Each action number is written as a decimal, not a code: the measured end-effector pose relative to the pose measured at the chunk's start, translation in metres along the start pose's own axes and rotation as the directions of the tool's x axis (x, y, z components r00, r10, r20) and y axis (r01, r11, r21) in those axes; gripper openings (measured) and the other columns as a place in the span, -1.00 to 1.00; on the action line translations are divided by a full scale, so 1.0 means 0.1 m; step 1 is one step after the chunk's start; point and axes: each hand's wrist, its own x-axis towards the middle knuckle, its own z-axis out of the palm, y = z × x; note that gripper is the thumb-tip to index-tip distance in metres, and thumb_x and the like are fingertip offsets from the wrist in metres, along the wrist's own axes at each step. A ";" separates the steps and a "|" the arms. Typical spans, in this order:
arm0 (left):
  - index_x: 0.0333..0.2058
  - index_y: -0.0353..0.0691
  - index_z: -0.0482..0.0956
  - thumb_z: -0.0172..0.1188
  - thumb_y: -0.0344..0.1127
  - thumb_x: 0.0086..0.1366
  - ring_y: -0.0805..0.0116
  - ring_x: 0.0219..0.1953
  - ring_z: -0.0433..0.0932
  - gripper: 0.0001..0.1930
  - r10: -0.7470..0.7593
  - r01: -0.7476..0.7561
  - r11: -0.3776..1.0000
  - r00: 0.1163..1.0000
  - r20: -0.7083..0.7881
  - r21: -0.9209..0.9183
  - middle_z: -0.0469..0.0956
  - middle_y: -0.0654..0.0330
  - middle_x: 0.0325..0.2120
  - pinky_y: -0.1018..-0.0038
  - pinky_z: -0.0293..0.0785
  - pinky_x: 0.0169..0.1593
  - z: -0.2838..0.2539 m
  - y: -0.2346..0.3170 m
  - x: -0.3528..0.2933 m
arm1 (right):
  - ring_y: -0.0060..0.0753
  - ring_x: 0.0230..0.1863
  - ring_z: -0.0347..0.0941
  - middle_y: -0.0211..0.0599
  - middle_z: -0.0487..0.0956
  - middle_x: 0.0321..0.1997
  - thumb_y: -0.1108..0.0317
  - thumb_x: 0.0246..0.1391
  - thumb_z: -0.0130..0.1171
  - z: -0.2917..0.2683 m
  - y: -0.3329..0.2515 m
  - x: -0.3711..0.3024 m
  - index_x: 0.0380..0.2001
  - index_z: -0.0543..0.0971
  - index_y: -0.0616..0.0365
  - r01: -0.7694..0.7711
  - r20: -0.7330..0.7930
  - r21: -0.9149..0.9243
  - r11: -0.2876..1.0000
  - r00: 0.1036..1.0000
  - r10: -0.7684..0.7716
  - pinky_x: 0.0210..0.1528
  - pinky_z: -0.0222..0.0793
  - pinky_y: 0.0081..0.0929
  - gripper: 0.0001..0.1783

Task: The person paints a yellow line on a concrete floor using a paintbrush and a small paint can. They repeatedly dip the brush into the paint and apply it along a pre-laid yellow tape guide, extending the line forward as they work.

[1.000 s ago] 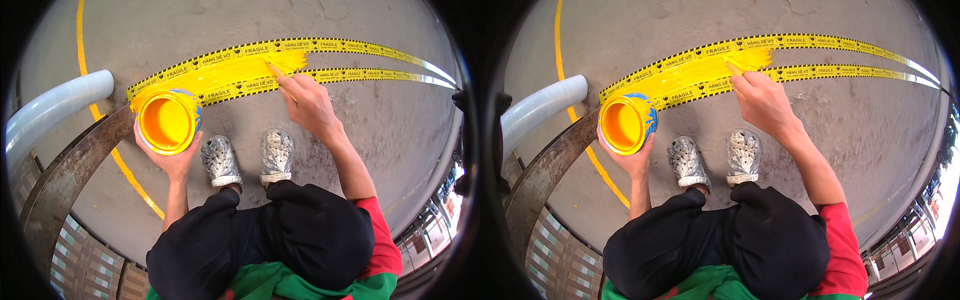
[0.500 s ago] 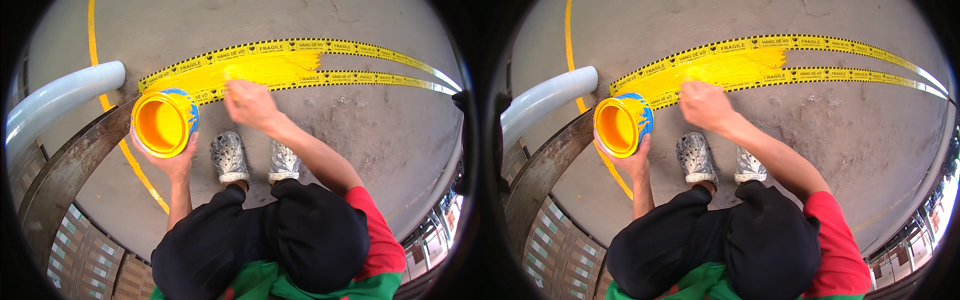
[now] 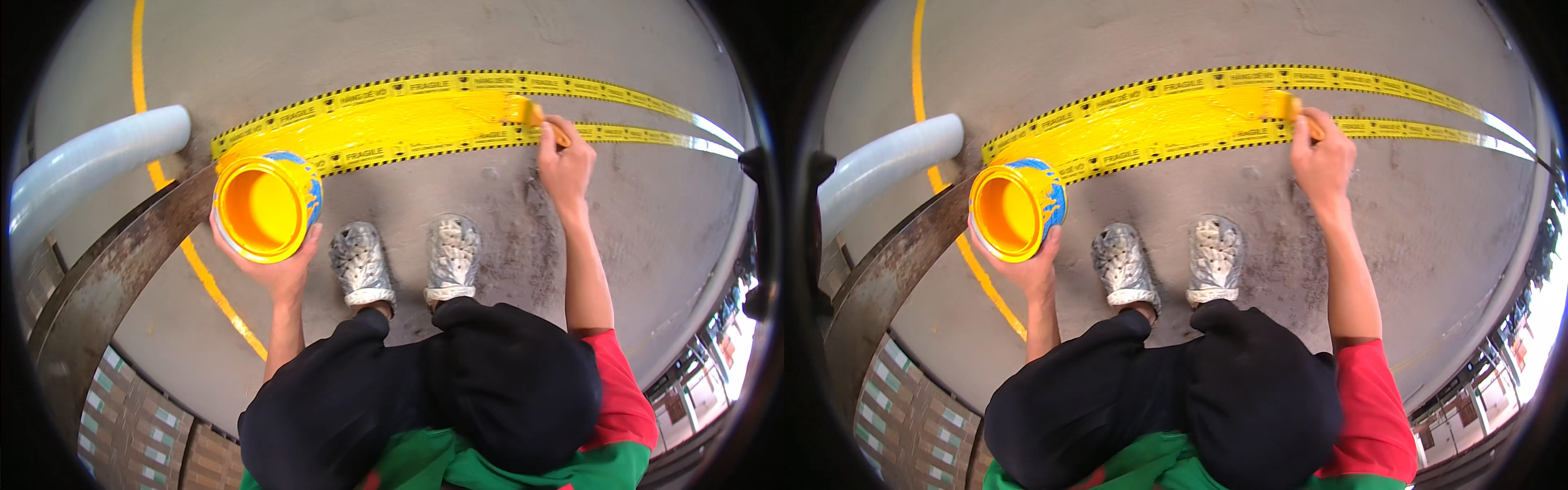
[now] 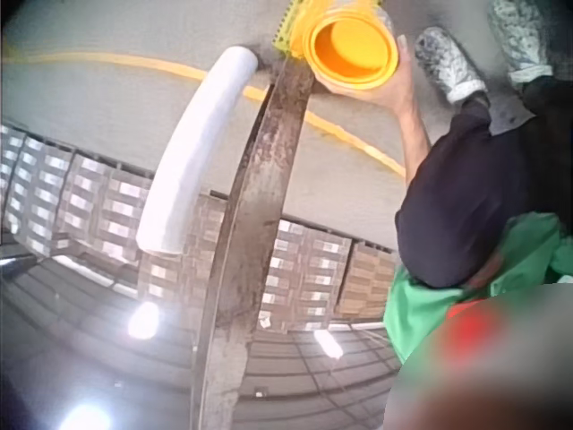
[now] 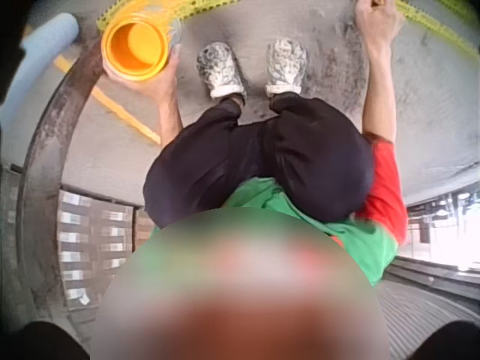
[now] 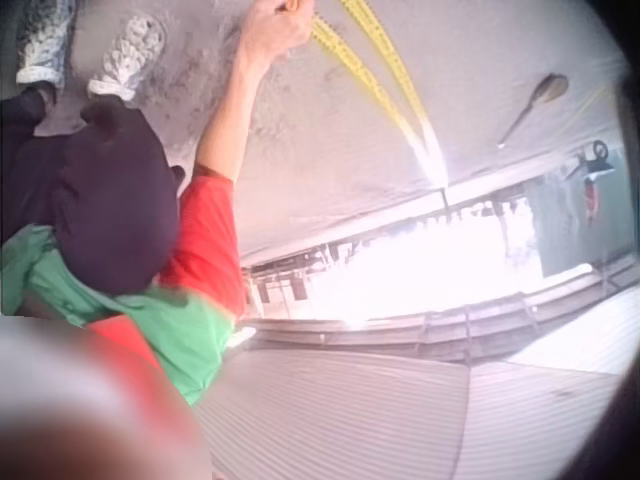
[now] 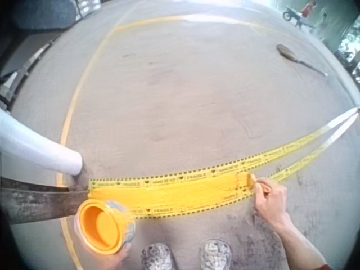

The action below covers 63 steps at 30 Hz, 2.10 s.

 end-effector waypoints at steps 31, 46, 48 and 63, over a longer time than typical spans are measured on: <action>0.38 -0.27 0.04 0.57 -0.45 -0.27 0.10 0.37 0.22 0.20 0.112 -0.107 0.993 0.986 0.125 -0.045 0.20 0.03 0.31 0.13 0.04 0.46 0.35 0.05 0.01 | -0.50 -0.54 0.56 -0.25 0.70 -0.45 0.48 0.17 0.22 0.31 -0.29 -0.42 -0.15 0.66 0.33 -0.135 0.147 0.522 0.842 0.987 0.067 -0.55 0.44 -0.54 -0.79; 0.38 -0.28 0.05 0.59 -0.40 -0.23 0.10 0.37 0.20 0.18 0.119 -0.115 0.993 0.986 0.117 -0.038 0.18 0.02 0.32 0.14 0.03 0.47 0.34 0.07 0.00 | -0.56 -0.58 0.54 -0.25 0.65 -0.54 0.38 0.18 0.23 0.00 0.13 -0.18 -0.26 0.67 0.29 -0.311 0.017 0.315 0.897 0.947 0.322 -0.52 0.40 -0.53 -0.82; 0.38 -0.28 0.05 0.59 -0.40 -0.23 0.09 0.37 0.20 0.18 0.125 -0.121 0.992 0.984 0.126 -0.038 0.19 0.02 0.32 0.14 0.03 0.47 0.34 0.07 0.00 | -0.47 -0.56 0.56 -0.17 0.63 -0.57 0.36 0.11 0.24 -0.03 0.10 -0.16 -0.34 0.67 0.28 -0.382 -0.042 0.444 0.811 0.895 0.444 -0.50 0.42 -0.51 -0.82; 0.38 -0.28 0.03 0.59 -0.41 -0.23 0.08 0.38 0.19 0.19 0.133 -0.130 0.991 0.981 0.142 -0.033 0.18 0.02 0.33 0.14 0.03 0.47 0.35 0.10 0.02 | -0.57 -0.58 0.52 -0.27 0.65 -0.55 0.40 0.18 0.21 -0.08 0.20 -0.08 -0.24 0.67 0.27 -0.205 0.156 0.344 0.916 0.975 0.159 -0.52 0.40 -0.55 -0.83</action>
